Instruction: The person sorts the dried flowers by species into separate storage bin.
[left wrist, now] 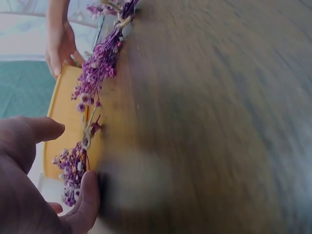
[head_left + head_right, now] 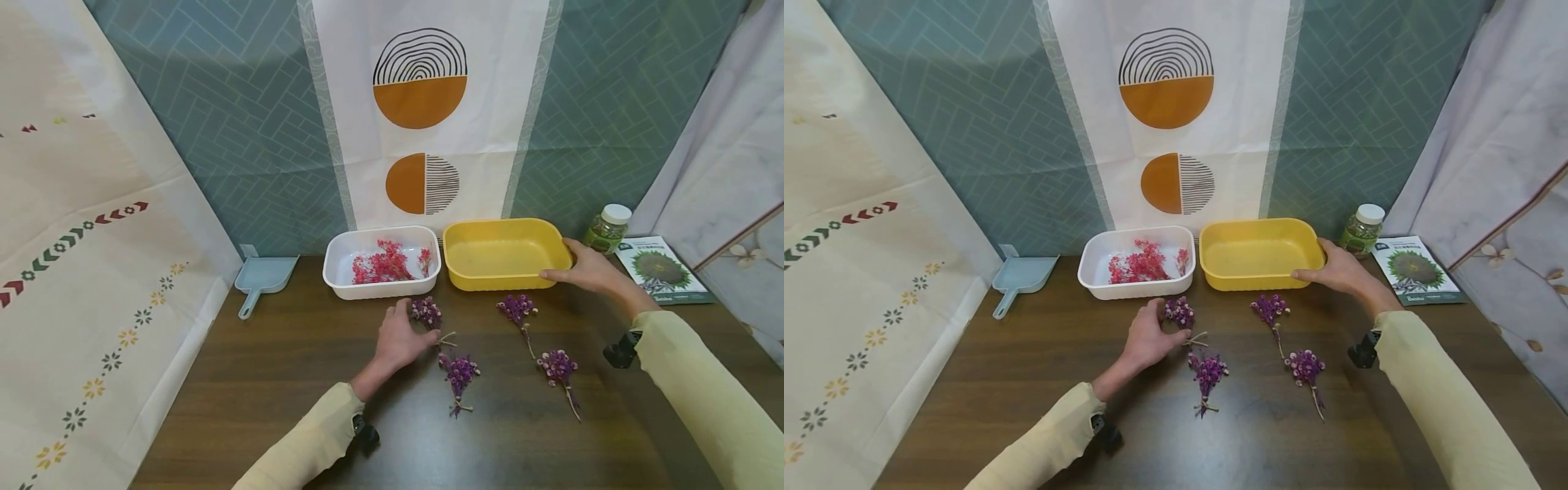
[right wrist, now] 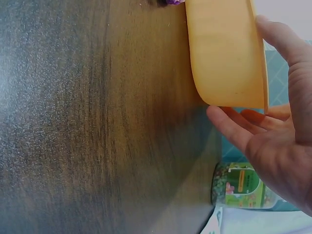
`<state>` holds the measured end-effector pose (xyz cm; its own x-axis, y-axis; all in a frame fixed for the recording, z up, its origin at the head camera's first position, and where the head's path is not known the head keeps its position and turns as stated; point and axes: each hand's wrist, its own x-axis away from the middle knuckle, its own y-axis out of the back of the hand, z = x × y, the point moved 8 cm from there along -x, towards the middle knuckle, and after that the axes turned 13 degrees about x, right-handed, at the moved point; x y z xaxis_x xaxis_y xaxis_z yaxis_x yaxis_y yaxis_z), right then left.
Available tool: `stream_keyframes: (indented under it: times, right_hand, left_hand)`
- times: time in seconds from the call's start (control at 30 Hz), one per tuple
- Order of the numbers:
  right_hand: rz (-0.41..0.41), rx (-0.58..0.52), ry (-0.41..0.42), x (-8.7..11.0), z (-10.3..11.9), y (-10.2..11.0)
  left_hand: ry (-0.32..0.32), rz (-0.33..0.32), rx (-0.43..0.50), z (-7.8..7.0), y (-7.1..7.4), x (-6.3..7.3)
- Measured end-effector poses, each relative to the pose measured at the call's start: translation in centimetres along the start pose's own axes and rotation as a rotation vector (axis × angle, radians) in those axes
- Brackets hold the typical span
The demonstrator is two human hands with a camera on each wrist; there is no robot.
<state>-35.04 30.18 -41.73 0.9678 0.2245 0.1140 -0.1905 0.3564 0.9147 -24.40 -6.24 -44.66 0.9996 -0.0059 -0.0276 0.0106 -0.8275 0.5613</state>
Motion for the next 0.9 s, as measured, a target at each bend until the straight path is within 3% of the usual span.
stream_keyframes:
  times: [0.53, 0.73, 0.9]
  right_hand:
    - [0.000, -0.008, -0.001, 0.2, 0.1, 0.1]
    - [-0.001, -0.011, 0.001, 0.2, 0.2, 0.1]
    - [-0.007, -0.015, 0.003, 0.2, 0.2, 0.1]
  left_hand:
    - [0.060, -0.014, -0.132, -0.3, -1.1, -1.0]
    - [0.046, 0.000, -0.133, -0.4, -1.5, -1.1]
    - [-0.019, 0.001, -0.087, -0.8, -1.4, -0.9]
